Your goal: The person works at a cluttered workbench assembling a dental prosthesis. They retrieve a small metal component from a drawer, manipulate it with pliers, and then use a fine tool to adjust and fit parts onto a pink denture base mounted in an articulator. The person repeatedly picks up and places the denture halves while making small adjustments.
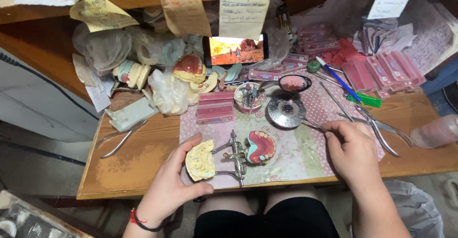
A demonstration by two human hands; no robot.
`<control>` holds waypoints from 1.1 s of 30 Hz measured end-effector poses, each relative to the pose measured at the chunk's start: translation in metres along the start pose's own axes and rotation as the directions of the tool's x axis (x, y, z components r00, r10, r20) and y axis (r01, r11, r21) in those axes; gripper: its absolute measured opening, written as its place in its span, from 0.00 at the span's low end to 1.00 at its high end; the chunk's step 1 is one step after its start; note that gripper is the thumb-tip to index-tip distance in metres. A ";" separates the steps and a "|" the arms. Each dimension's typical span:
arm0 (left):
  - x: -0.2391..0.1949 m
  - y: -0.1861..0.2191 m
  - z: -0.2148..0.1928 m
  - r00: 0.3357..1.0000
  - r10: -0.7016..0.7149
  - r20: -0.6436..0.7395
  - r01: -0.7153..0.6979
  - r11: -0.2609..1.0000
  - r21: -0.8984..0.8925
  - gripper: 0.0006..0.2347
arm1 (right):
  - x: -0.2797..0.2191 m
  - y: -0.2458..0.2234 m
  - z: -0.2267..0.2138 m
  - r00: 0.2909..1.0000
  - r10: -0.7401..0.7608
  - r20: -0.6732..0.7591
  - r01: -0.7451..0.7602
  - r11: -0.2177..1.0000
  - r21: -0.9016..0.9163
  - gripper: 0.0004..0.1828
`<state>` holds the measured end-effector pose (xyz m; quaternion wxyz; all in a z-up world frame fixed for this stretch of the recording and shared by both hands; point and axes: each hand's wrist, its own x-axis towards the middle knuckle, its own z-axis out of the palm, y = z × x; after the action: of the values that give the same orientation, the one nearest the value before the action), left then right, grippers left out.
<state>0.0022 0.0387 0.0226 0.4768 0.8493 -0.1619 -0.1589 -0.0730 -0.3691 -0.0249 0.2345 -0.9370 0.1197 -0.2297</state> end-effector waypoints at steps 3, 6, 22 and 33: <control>0.001 -0.010 -0.011 0.997 0.069 -0.030 -0.069 0.997 -0.032 0.46 | 0.000 -0.004 0.000 1.000 -0.007 -0.021 0.007 1.000 -0.021 0.10; 0.010 -0.012 -0.026 0.954 -0.003 -0.300 -0.001 1.000 -0.013 0.21 | -0.001 -0.008 -0.001 0.989 -0.124 -0.077 0.123 0.992 -0.024 0.10; 0.094 -0.029 -0.016 0.928 0.360 0.094 -0.331 0.687 0.647 0.08 | -0.005 -0.017 -0.006 0.949 -0.271 -0.162 0.268 0.963 -0.035 0.10; 0.080 -0.029 -0.025 0.885 0.465 -0.037 -0.310 0.644 0.699 0.06 | -0.008 -0.016 -0.007 0.955 -0.254 -0.151 0.257 0.967 0.001 0.10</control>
<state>0.0880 0.0380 0.0005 0.1729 0.9197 -0.3351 0.1091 -0.0810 -0.3552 -0.0141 0.2027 -0.9223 0.0128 -0.3290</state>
